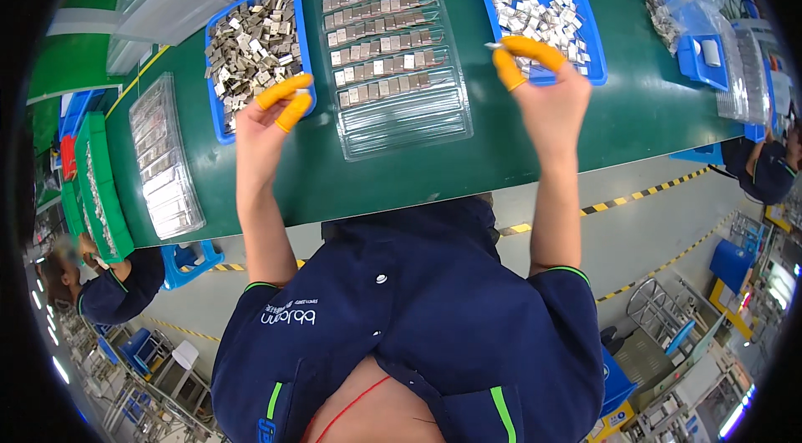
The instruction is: The person picks small metallic components from blue trays and places them into a clear plastic organizer. They use yellow finger cots to handle the parts, repeatedly transferring items from the bulk trays to the slots in the organizer.
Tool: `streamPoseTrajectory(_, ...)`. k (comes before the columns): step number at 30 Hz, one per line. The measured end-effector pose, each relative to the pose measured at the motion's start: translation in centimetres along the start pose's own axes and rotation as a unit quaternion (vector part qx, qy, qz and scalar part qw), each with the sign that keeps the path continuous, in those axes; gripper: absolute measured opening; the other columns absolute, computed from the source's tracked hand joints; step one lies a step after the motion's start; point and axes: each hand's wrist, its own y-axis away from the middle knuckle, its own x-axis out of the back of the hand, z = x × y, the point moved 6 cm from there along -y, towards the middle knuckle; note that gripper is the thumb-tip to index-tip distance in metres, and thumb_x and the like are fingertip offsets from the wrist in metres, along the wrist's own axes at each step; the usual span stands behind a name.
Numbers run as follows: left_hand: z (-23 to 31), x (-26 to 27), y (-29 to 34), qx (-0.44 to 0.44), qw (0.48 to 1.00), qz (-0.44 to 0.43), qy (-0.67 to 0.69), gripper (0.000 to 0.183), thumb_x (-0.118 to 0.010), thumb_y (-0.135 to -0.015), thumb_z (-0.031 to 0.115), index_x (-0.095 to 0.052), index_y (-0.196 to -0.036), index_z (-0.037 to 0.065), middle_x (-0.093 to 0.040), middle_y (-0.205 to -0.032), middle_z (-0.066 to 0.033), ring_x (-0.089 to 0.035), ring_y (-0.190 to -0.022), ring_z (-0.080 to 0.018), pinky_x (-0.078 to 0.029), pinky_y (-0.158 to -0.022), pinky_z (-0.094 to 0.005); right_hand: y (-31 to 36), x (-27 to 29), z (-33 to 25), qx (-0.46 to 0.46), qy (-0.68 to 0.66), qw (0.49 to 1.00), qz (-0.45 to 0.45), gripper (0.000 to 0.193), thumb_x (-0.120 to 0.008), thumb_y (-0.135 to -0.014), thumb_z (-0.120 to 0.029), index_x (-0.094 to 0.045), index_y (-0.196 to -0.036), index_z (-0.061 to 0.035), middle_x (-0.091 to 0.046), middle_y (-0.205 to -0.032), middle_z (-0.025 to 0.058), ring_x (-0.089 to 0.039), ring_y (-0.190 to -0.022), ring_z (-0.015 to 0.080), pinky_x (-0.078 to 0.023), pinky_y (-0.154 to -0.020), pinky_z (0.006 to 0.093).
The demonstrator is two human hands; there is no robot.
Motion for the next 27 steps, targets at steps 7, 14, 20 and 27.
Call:
streamPoseTrajectory(7, -3.7, -5.5, 0.6, 0.133, 0.932, 0.002, 0.339, 0.020, -0.061, -0.084, 0.004, -0.059, -0.103, -0.001, -0.064, -0.098, -0.0133, -0.064, -0.088, -0.0195, -0.052, -0.076, -0.0253, 4.5, -6.8, -2.5, -0.103, -0.307, 0.941, -0.098, 0.018, -0.072, -0.069, 0.002, -0.068, -0.086, 0.0014, -0.066, -0.095, 0.0096, -0.061, -0.093, 0.0181, -0.044, -0.087, 0.0292)
streamPoseTrajectory(14, -2.6, -7.3, 1.4, 0.091, 0.946, -0.064, 0.305, 0.022, -0.062, -0.082, 0.004, -0.059, -0.103, -0.001, -0.063, -0.098, -0.0112, -0.064, -0.087, -0.0202, -0.053, -0.077, -0.0261, 4.7, -7.8, -2.2, -0.120, -0.300, 0.938, -0.123, 0.016, -0.071, -0.070, -0.001, -0.070, -0.086, -0.0012, -0.068, -0.091, 0.0068, -0.060, -0.091, 0.0158, -0.045, -0.084, 0.0280)
streamPoseTrajectory(20, -1.9, -6.9, 1.8, 0.031, 0.981, -0.041, 0.187, 0.020, -0.067, -0.075, -0.005, -0.062, -0.094, -0.006, -0.066, -0.087, -0.0128, -0.066, -0.078, -0.0195, -0.054, -0.073, -0.0280, 4.2, -6.6, -2.6, -0.049, -0.187, 0.963, -0.188, 0.018, -0.073, -0.066, -0.002, -0.070, -0.084, -0.0042, -0.069, -0.088, 0.0048, -0.060, -0.087, 0.0169, -0.046, -0.080, 0.0282)
streamPoseTrajectory(27, -1.4, -7.5, 2.0, 0.003, 0.991, -0.083, 0.102, 0.020, -0.070, -0.068, -0.009, -0.064, -0.087, -0.008, -0.066, -0.084, -0.0138, -0.065, -0.077, -0.0202, -0.054, -0.074, -0.0297, 3.8, -5.6, -2.6, -0.041, -0.182, 0.942, -0.280, 0.017, -0.076, -0.063, -0.003, -0.070, -0.079, -0.0035, -0.068, -0.083, 0.0047, -0.059, -0.084, 0.0175, -0.047, -0.078, 0.0286)
